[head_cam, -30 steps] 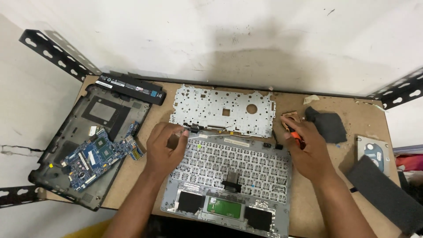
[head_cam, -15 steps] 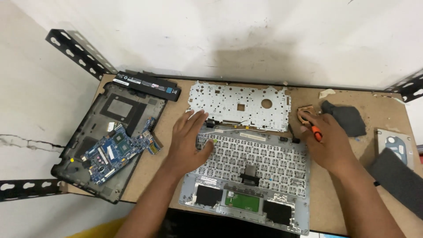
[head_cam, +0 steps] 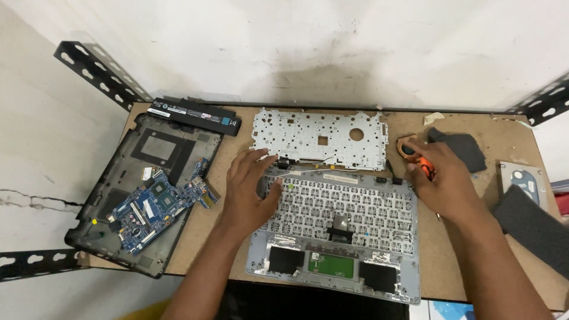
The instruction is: A person uses a screwdriver and their hands to disassemble a laptop, removing screws and prying off the keyboard and palmrest assembly.
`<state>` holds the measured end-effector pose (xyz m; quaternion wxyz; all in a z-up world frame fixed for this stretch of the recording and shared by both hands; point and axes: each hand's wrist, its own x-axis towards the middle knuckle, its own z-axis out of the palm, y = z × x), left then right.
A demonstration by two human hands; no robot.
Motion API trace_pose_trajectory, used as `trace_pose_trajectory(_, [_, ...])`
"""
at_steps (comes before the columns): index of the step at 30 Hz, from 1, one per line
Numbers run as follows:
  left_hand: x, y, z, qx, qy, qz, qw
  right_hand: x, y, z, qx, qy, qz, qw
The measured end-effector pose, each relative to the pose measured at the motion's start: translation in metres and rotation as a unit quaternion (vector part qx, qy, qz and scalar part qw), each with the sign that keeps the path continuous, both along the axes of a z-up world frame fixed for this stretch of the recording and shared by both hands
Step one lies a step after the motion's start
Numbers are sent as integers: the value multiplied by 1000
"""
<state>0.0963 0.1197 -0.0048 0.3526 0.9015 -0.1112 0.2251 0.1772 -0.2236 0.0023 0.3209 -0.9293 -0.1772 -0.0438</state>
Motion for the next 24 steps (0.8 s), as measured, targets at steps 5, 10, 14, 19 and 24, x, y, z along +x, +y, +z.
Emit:
trace_pose_trajectory(5, [-35, -25, 50, 94, 164, -34, 981, 2, -4, -5, -28, 16, -27, 999])
trace_pose_trajectory(10, [-81, -47, 25, 168, 186, -345, 905, 3, -1, -5, -67, 21, -28, 997])
trace_pose_trajectory(14, [-77, -49, 17, 227, 136, -323, 909, 0, 1, -2, -77, 27, -41, 996])
trace_pose_trajectory(19, [-66, -47, 20, 194, 113, -324, 919, 0, 1, -2, 17, 22, -49, 998])
trace_pose_trajectory(24, [-63, -46, 23, 188, 84, -321, 924, 3, -3, -8, 42, -6, -42, 998])
